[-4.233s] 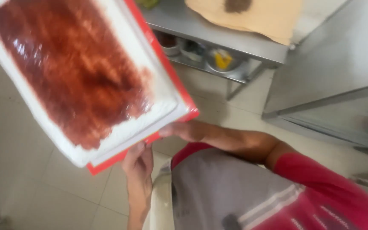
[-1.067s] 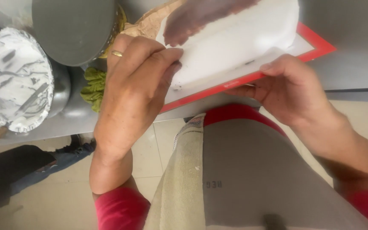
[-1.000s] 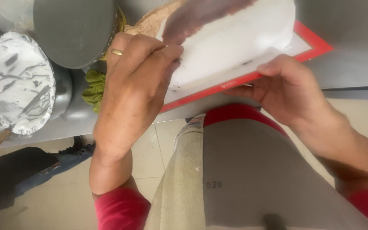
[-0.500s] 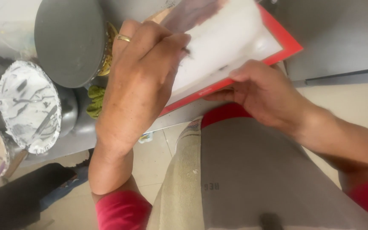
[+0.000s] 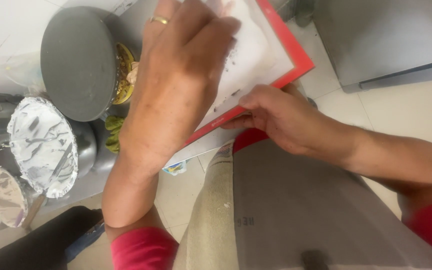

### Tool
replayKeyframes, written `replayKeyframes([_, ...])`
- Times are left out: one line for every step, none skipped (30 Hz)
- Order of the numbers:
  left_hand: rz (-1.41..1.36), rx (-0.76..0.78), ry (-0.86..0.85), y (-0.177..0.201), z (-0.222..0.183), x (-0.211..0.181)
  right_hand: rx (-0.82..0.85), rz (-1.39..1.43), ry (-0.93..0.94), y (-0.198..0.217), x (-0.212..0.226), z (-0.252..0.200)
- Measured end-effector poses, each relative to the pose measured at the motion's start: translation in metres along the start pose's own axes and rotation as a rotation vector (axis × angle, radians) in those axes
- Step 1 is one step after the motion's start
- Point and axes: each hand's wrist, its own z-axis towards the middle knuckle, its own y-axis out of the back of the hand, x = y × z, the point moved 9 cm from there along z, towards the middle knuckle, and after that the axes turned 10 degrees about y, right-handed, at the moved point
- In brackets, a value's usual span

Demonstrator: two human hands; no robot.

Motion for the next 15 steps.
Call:
replayKeyframes([0.002, -0.002, -0.013, -0.001, 0.002, -0.001, -0.007, 0.0, 0.0, -0.001, 0.0, 0.0])
replayKeyframes([0.001, -0.003, -0.011, -0.001, 0.003, -0.002, -0.008, -0.001, -0.002, 0.002, -0.003, -0.001])
replayKeyframes([-0.009, 0.006, -0.016, -0.002, 0.005, -0.002, -0.004, -0.001, 0.005, 0.004, -0.005, -0.001])
replayKeyframes([-0.02, 0.013, -0.02, -0.003, 0.006, -0.003, 0.001, -0.002, 0.01, 0.007, -0.008, -0.002])
replayKeyframes([-0.021, 0.011, -0.017, -0.004, 0.005, -0.002, 0.001, -0.005, 0.007, 0.005, -0.007, -0.001])
replayKeyframes([-0.029, 0.012, -0.03, -0.004, 0.004, -0.001, 0.008, -0.004, 0.015, 0.002, -0.006, 0.0])
replayKeyframes([-0.037, 0.013, -0.044, -0.005, 0.003, -0.001, 0.016, -0.003, 0.023, 0.0, -0.004, 0.0])
replayKeyframes([-0.038, 0.011, -0.042, -0.004, 0.001, -0.001, 0.016, -0.006, 0.021, -0.001, -0.003, 0.0])
replayKeyframes([-0.03, 0.013, -0.047, -0.003, -0.001, -0.002, 0.02, -0.013, 0.019, -0.002, -0.003, 0.0])
replayKeyframes([-0.022, 0.015, -0.054, -0.003, -0.002, -0.002, 0.024, -0.021, 0.018, -0.003, -0.002, 0.001])
replayKeyframes([-0.024, 0.014, -0.054, 0.0, -0.004, -0.003, 0.023, -0.023, 0.018, -0.004, 0.0, 0.001])
replayKeyframes([-0.003, 0.03, -0.045, 0.002, -0.005, -0.003, 0.035, -0.032, 0.018, -0.007, 0.001, 0.001])
replayKeyframes([0.018, 0.046, -0.036, 0.003, -0.007, -0.003, 0.047, -0.042, 0.018, -0.009, 0.003, 0.001])
replayKeyframes([0.018, 0.045, -0.033, 0.008, -0.01, -0.003, 0.048, -0.043, 0.016, -0.011, 0.005, 0.001])
replayKeyframes([0.029, 0.062, -0.021, 0.01, -0.013, -0.003, 0.06, -0.047, 0.018, -0.013, 0.007, 0.002])
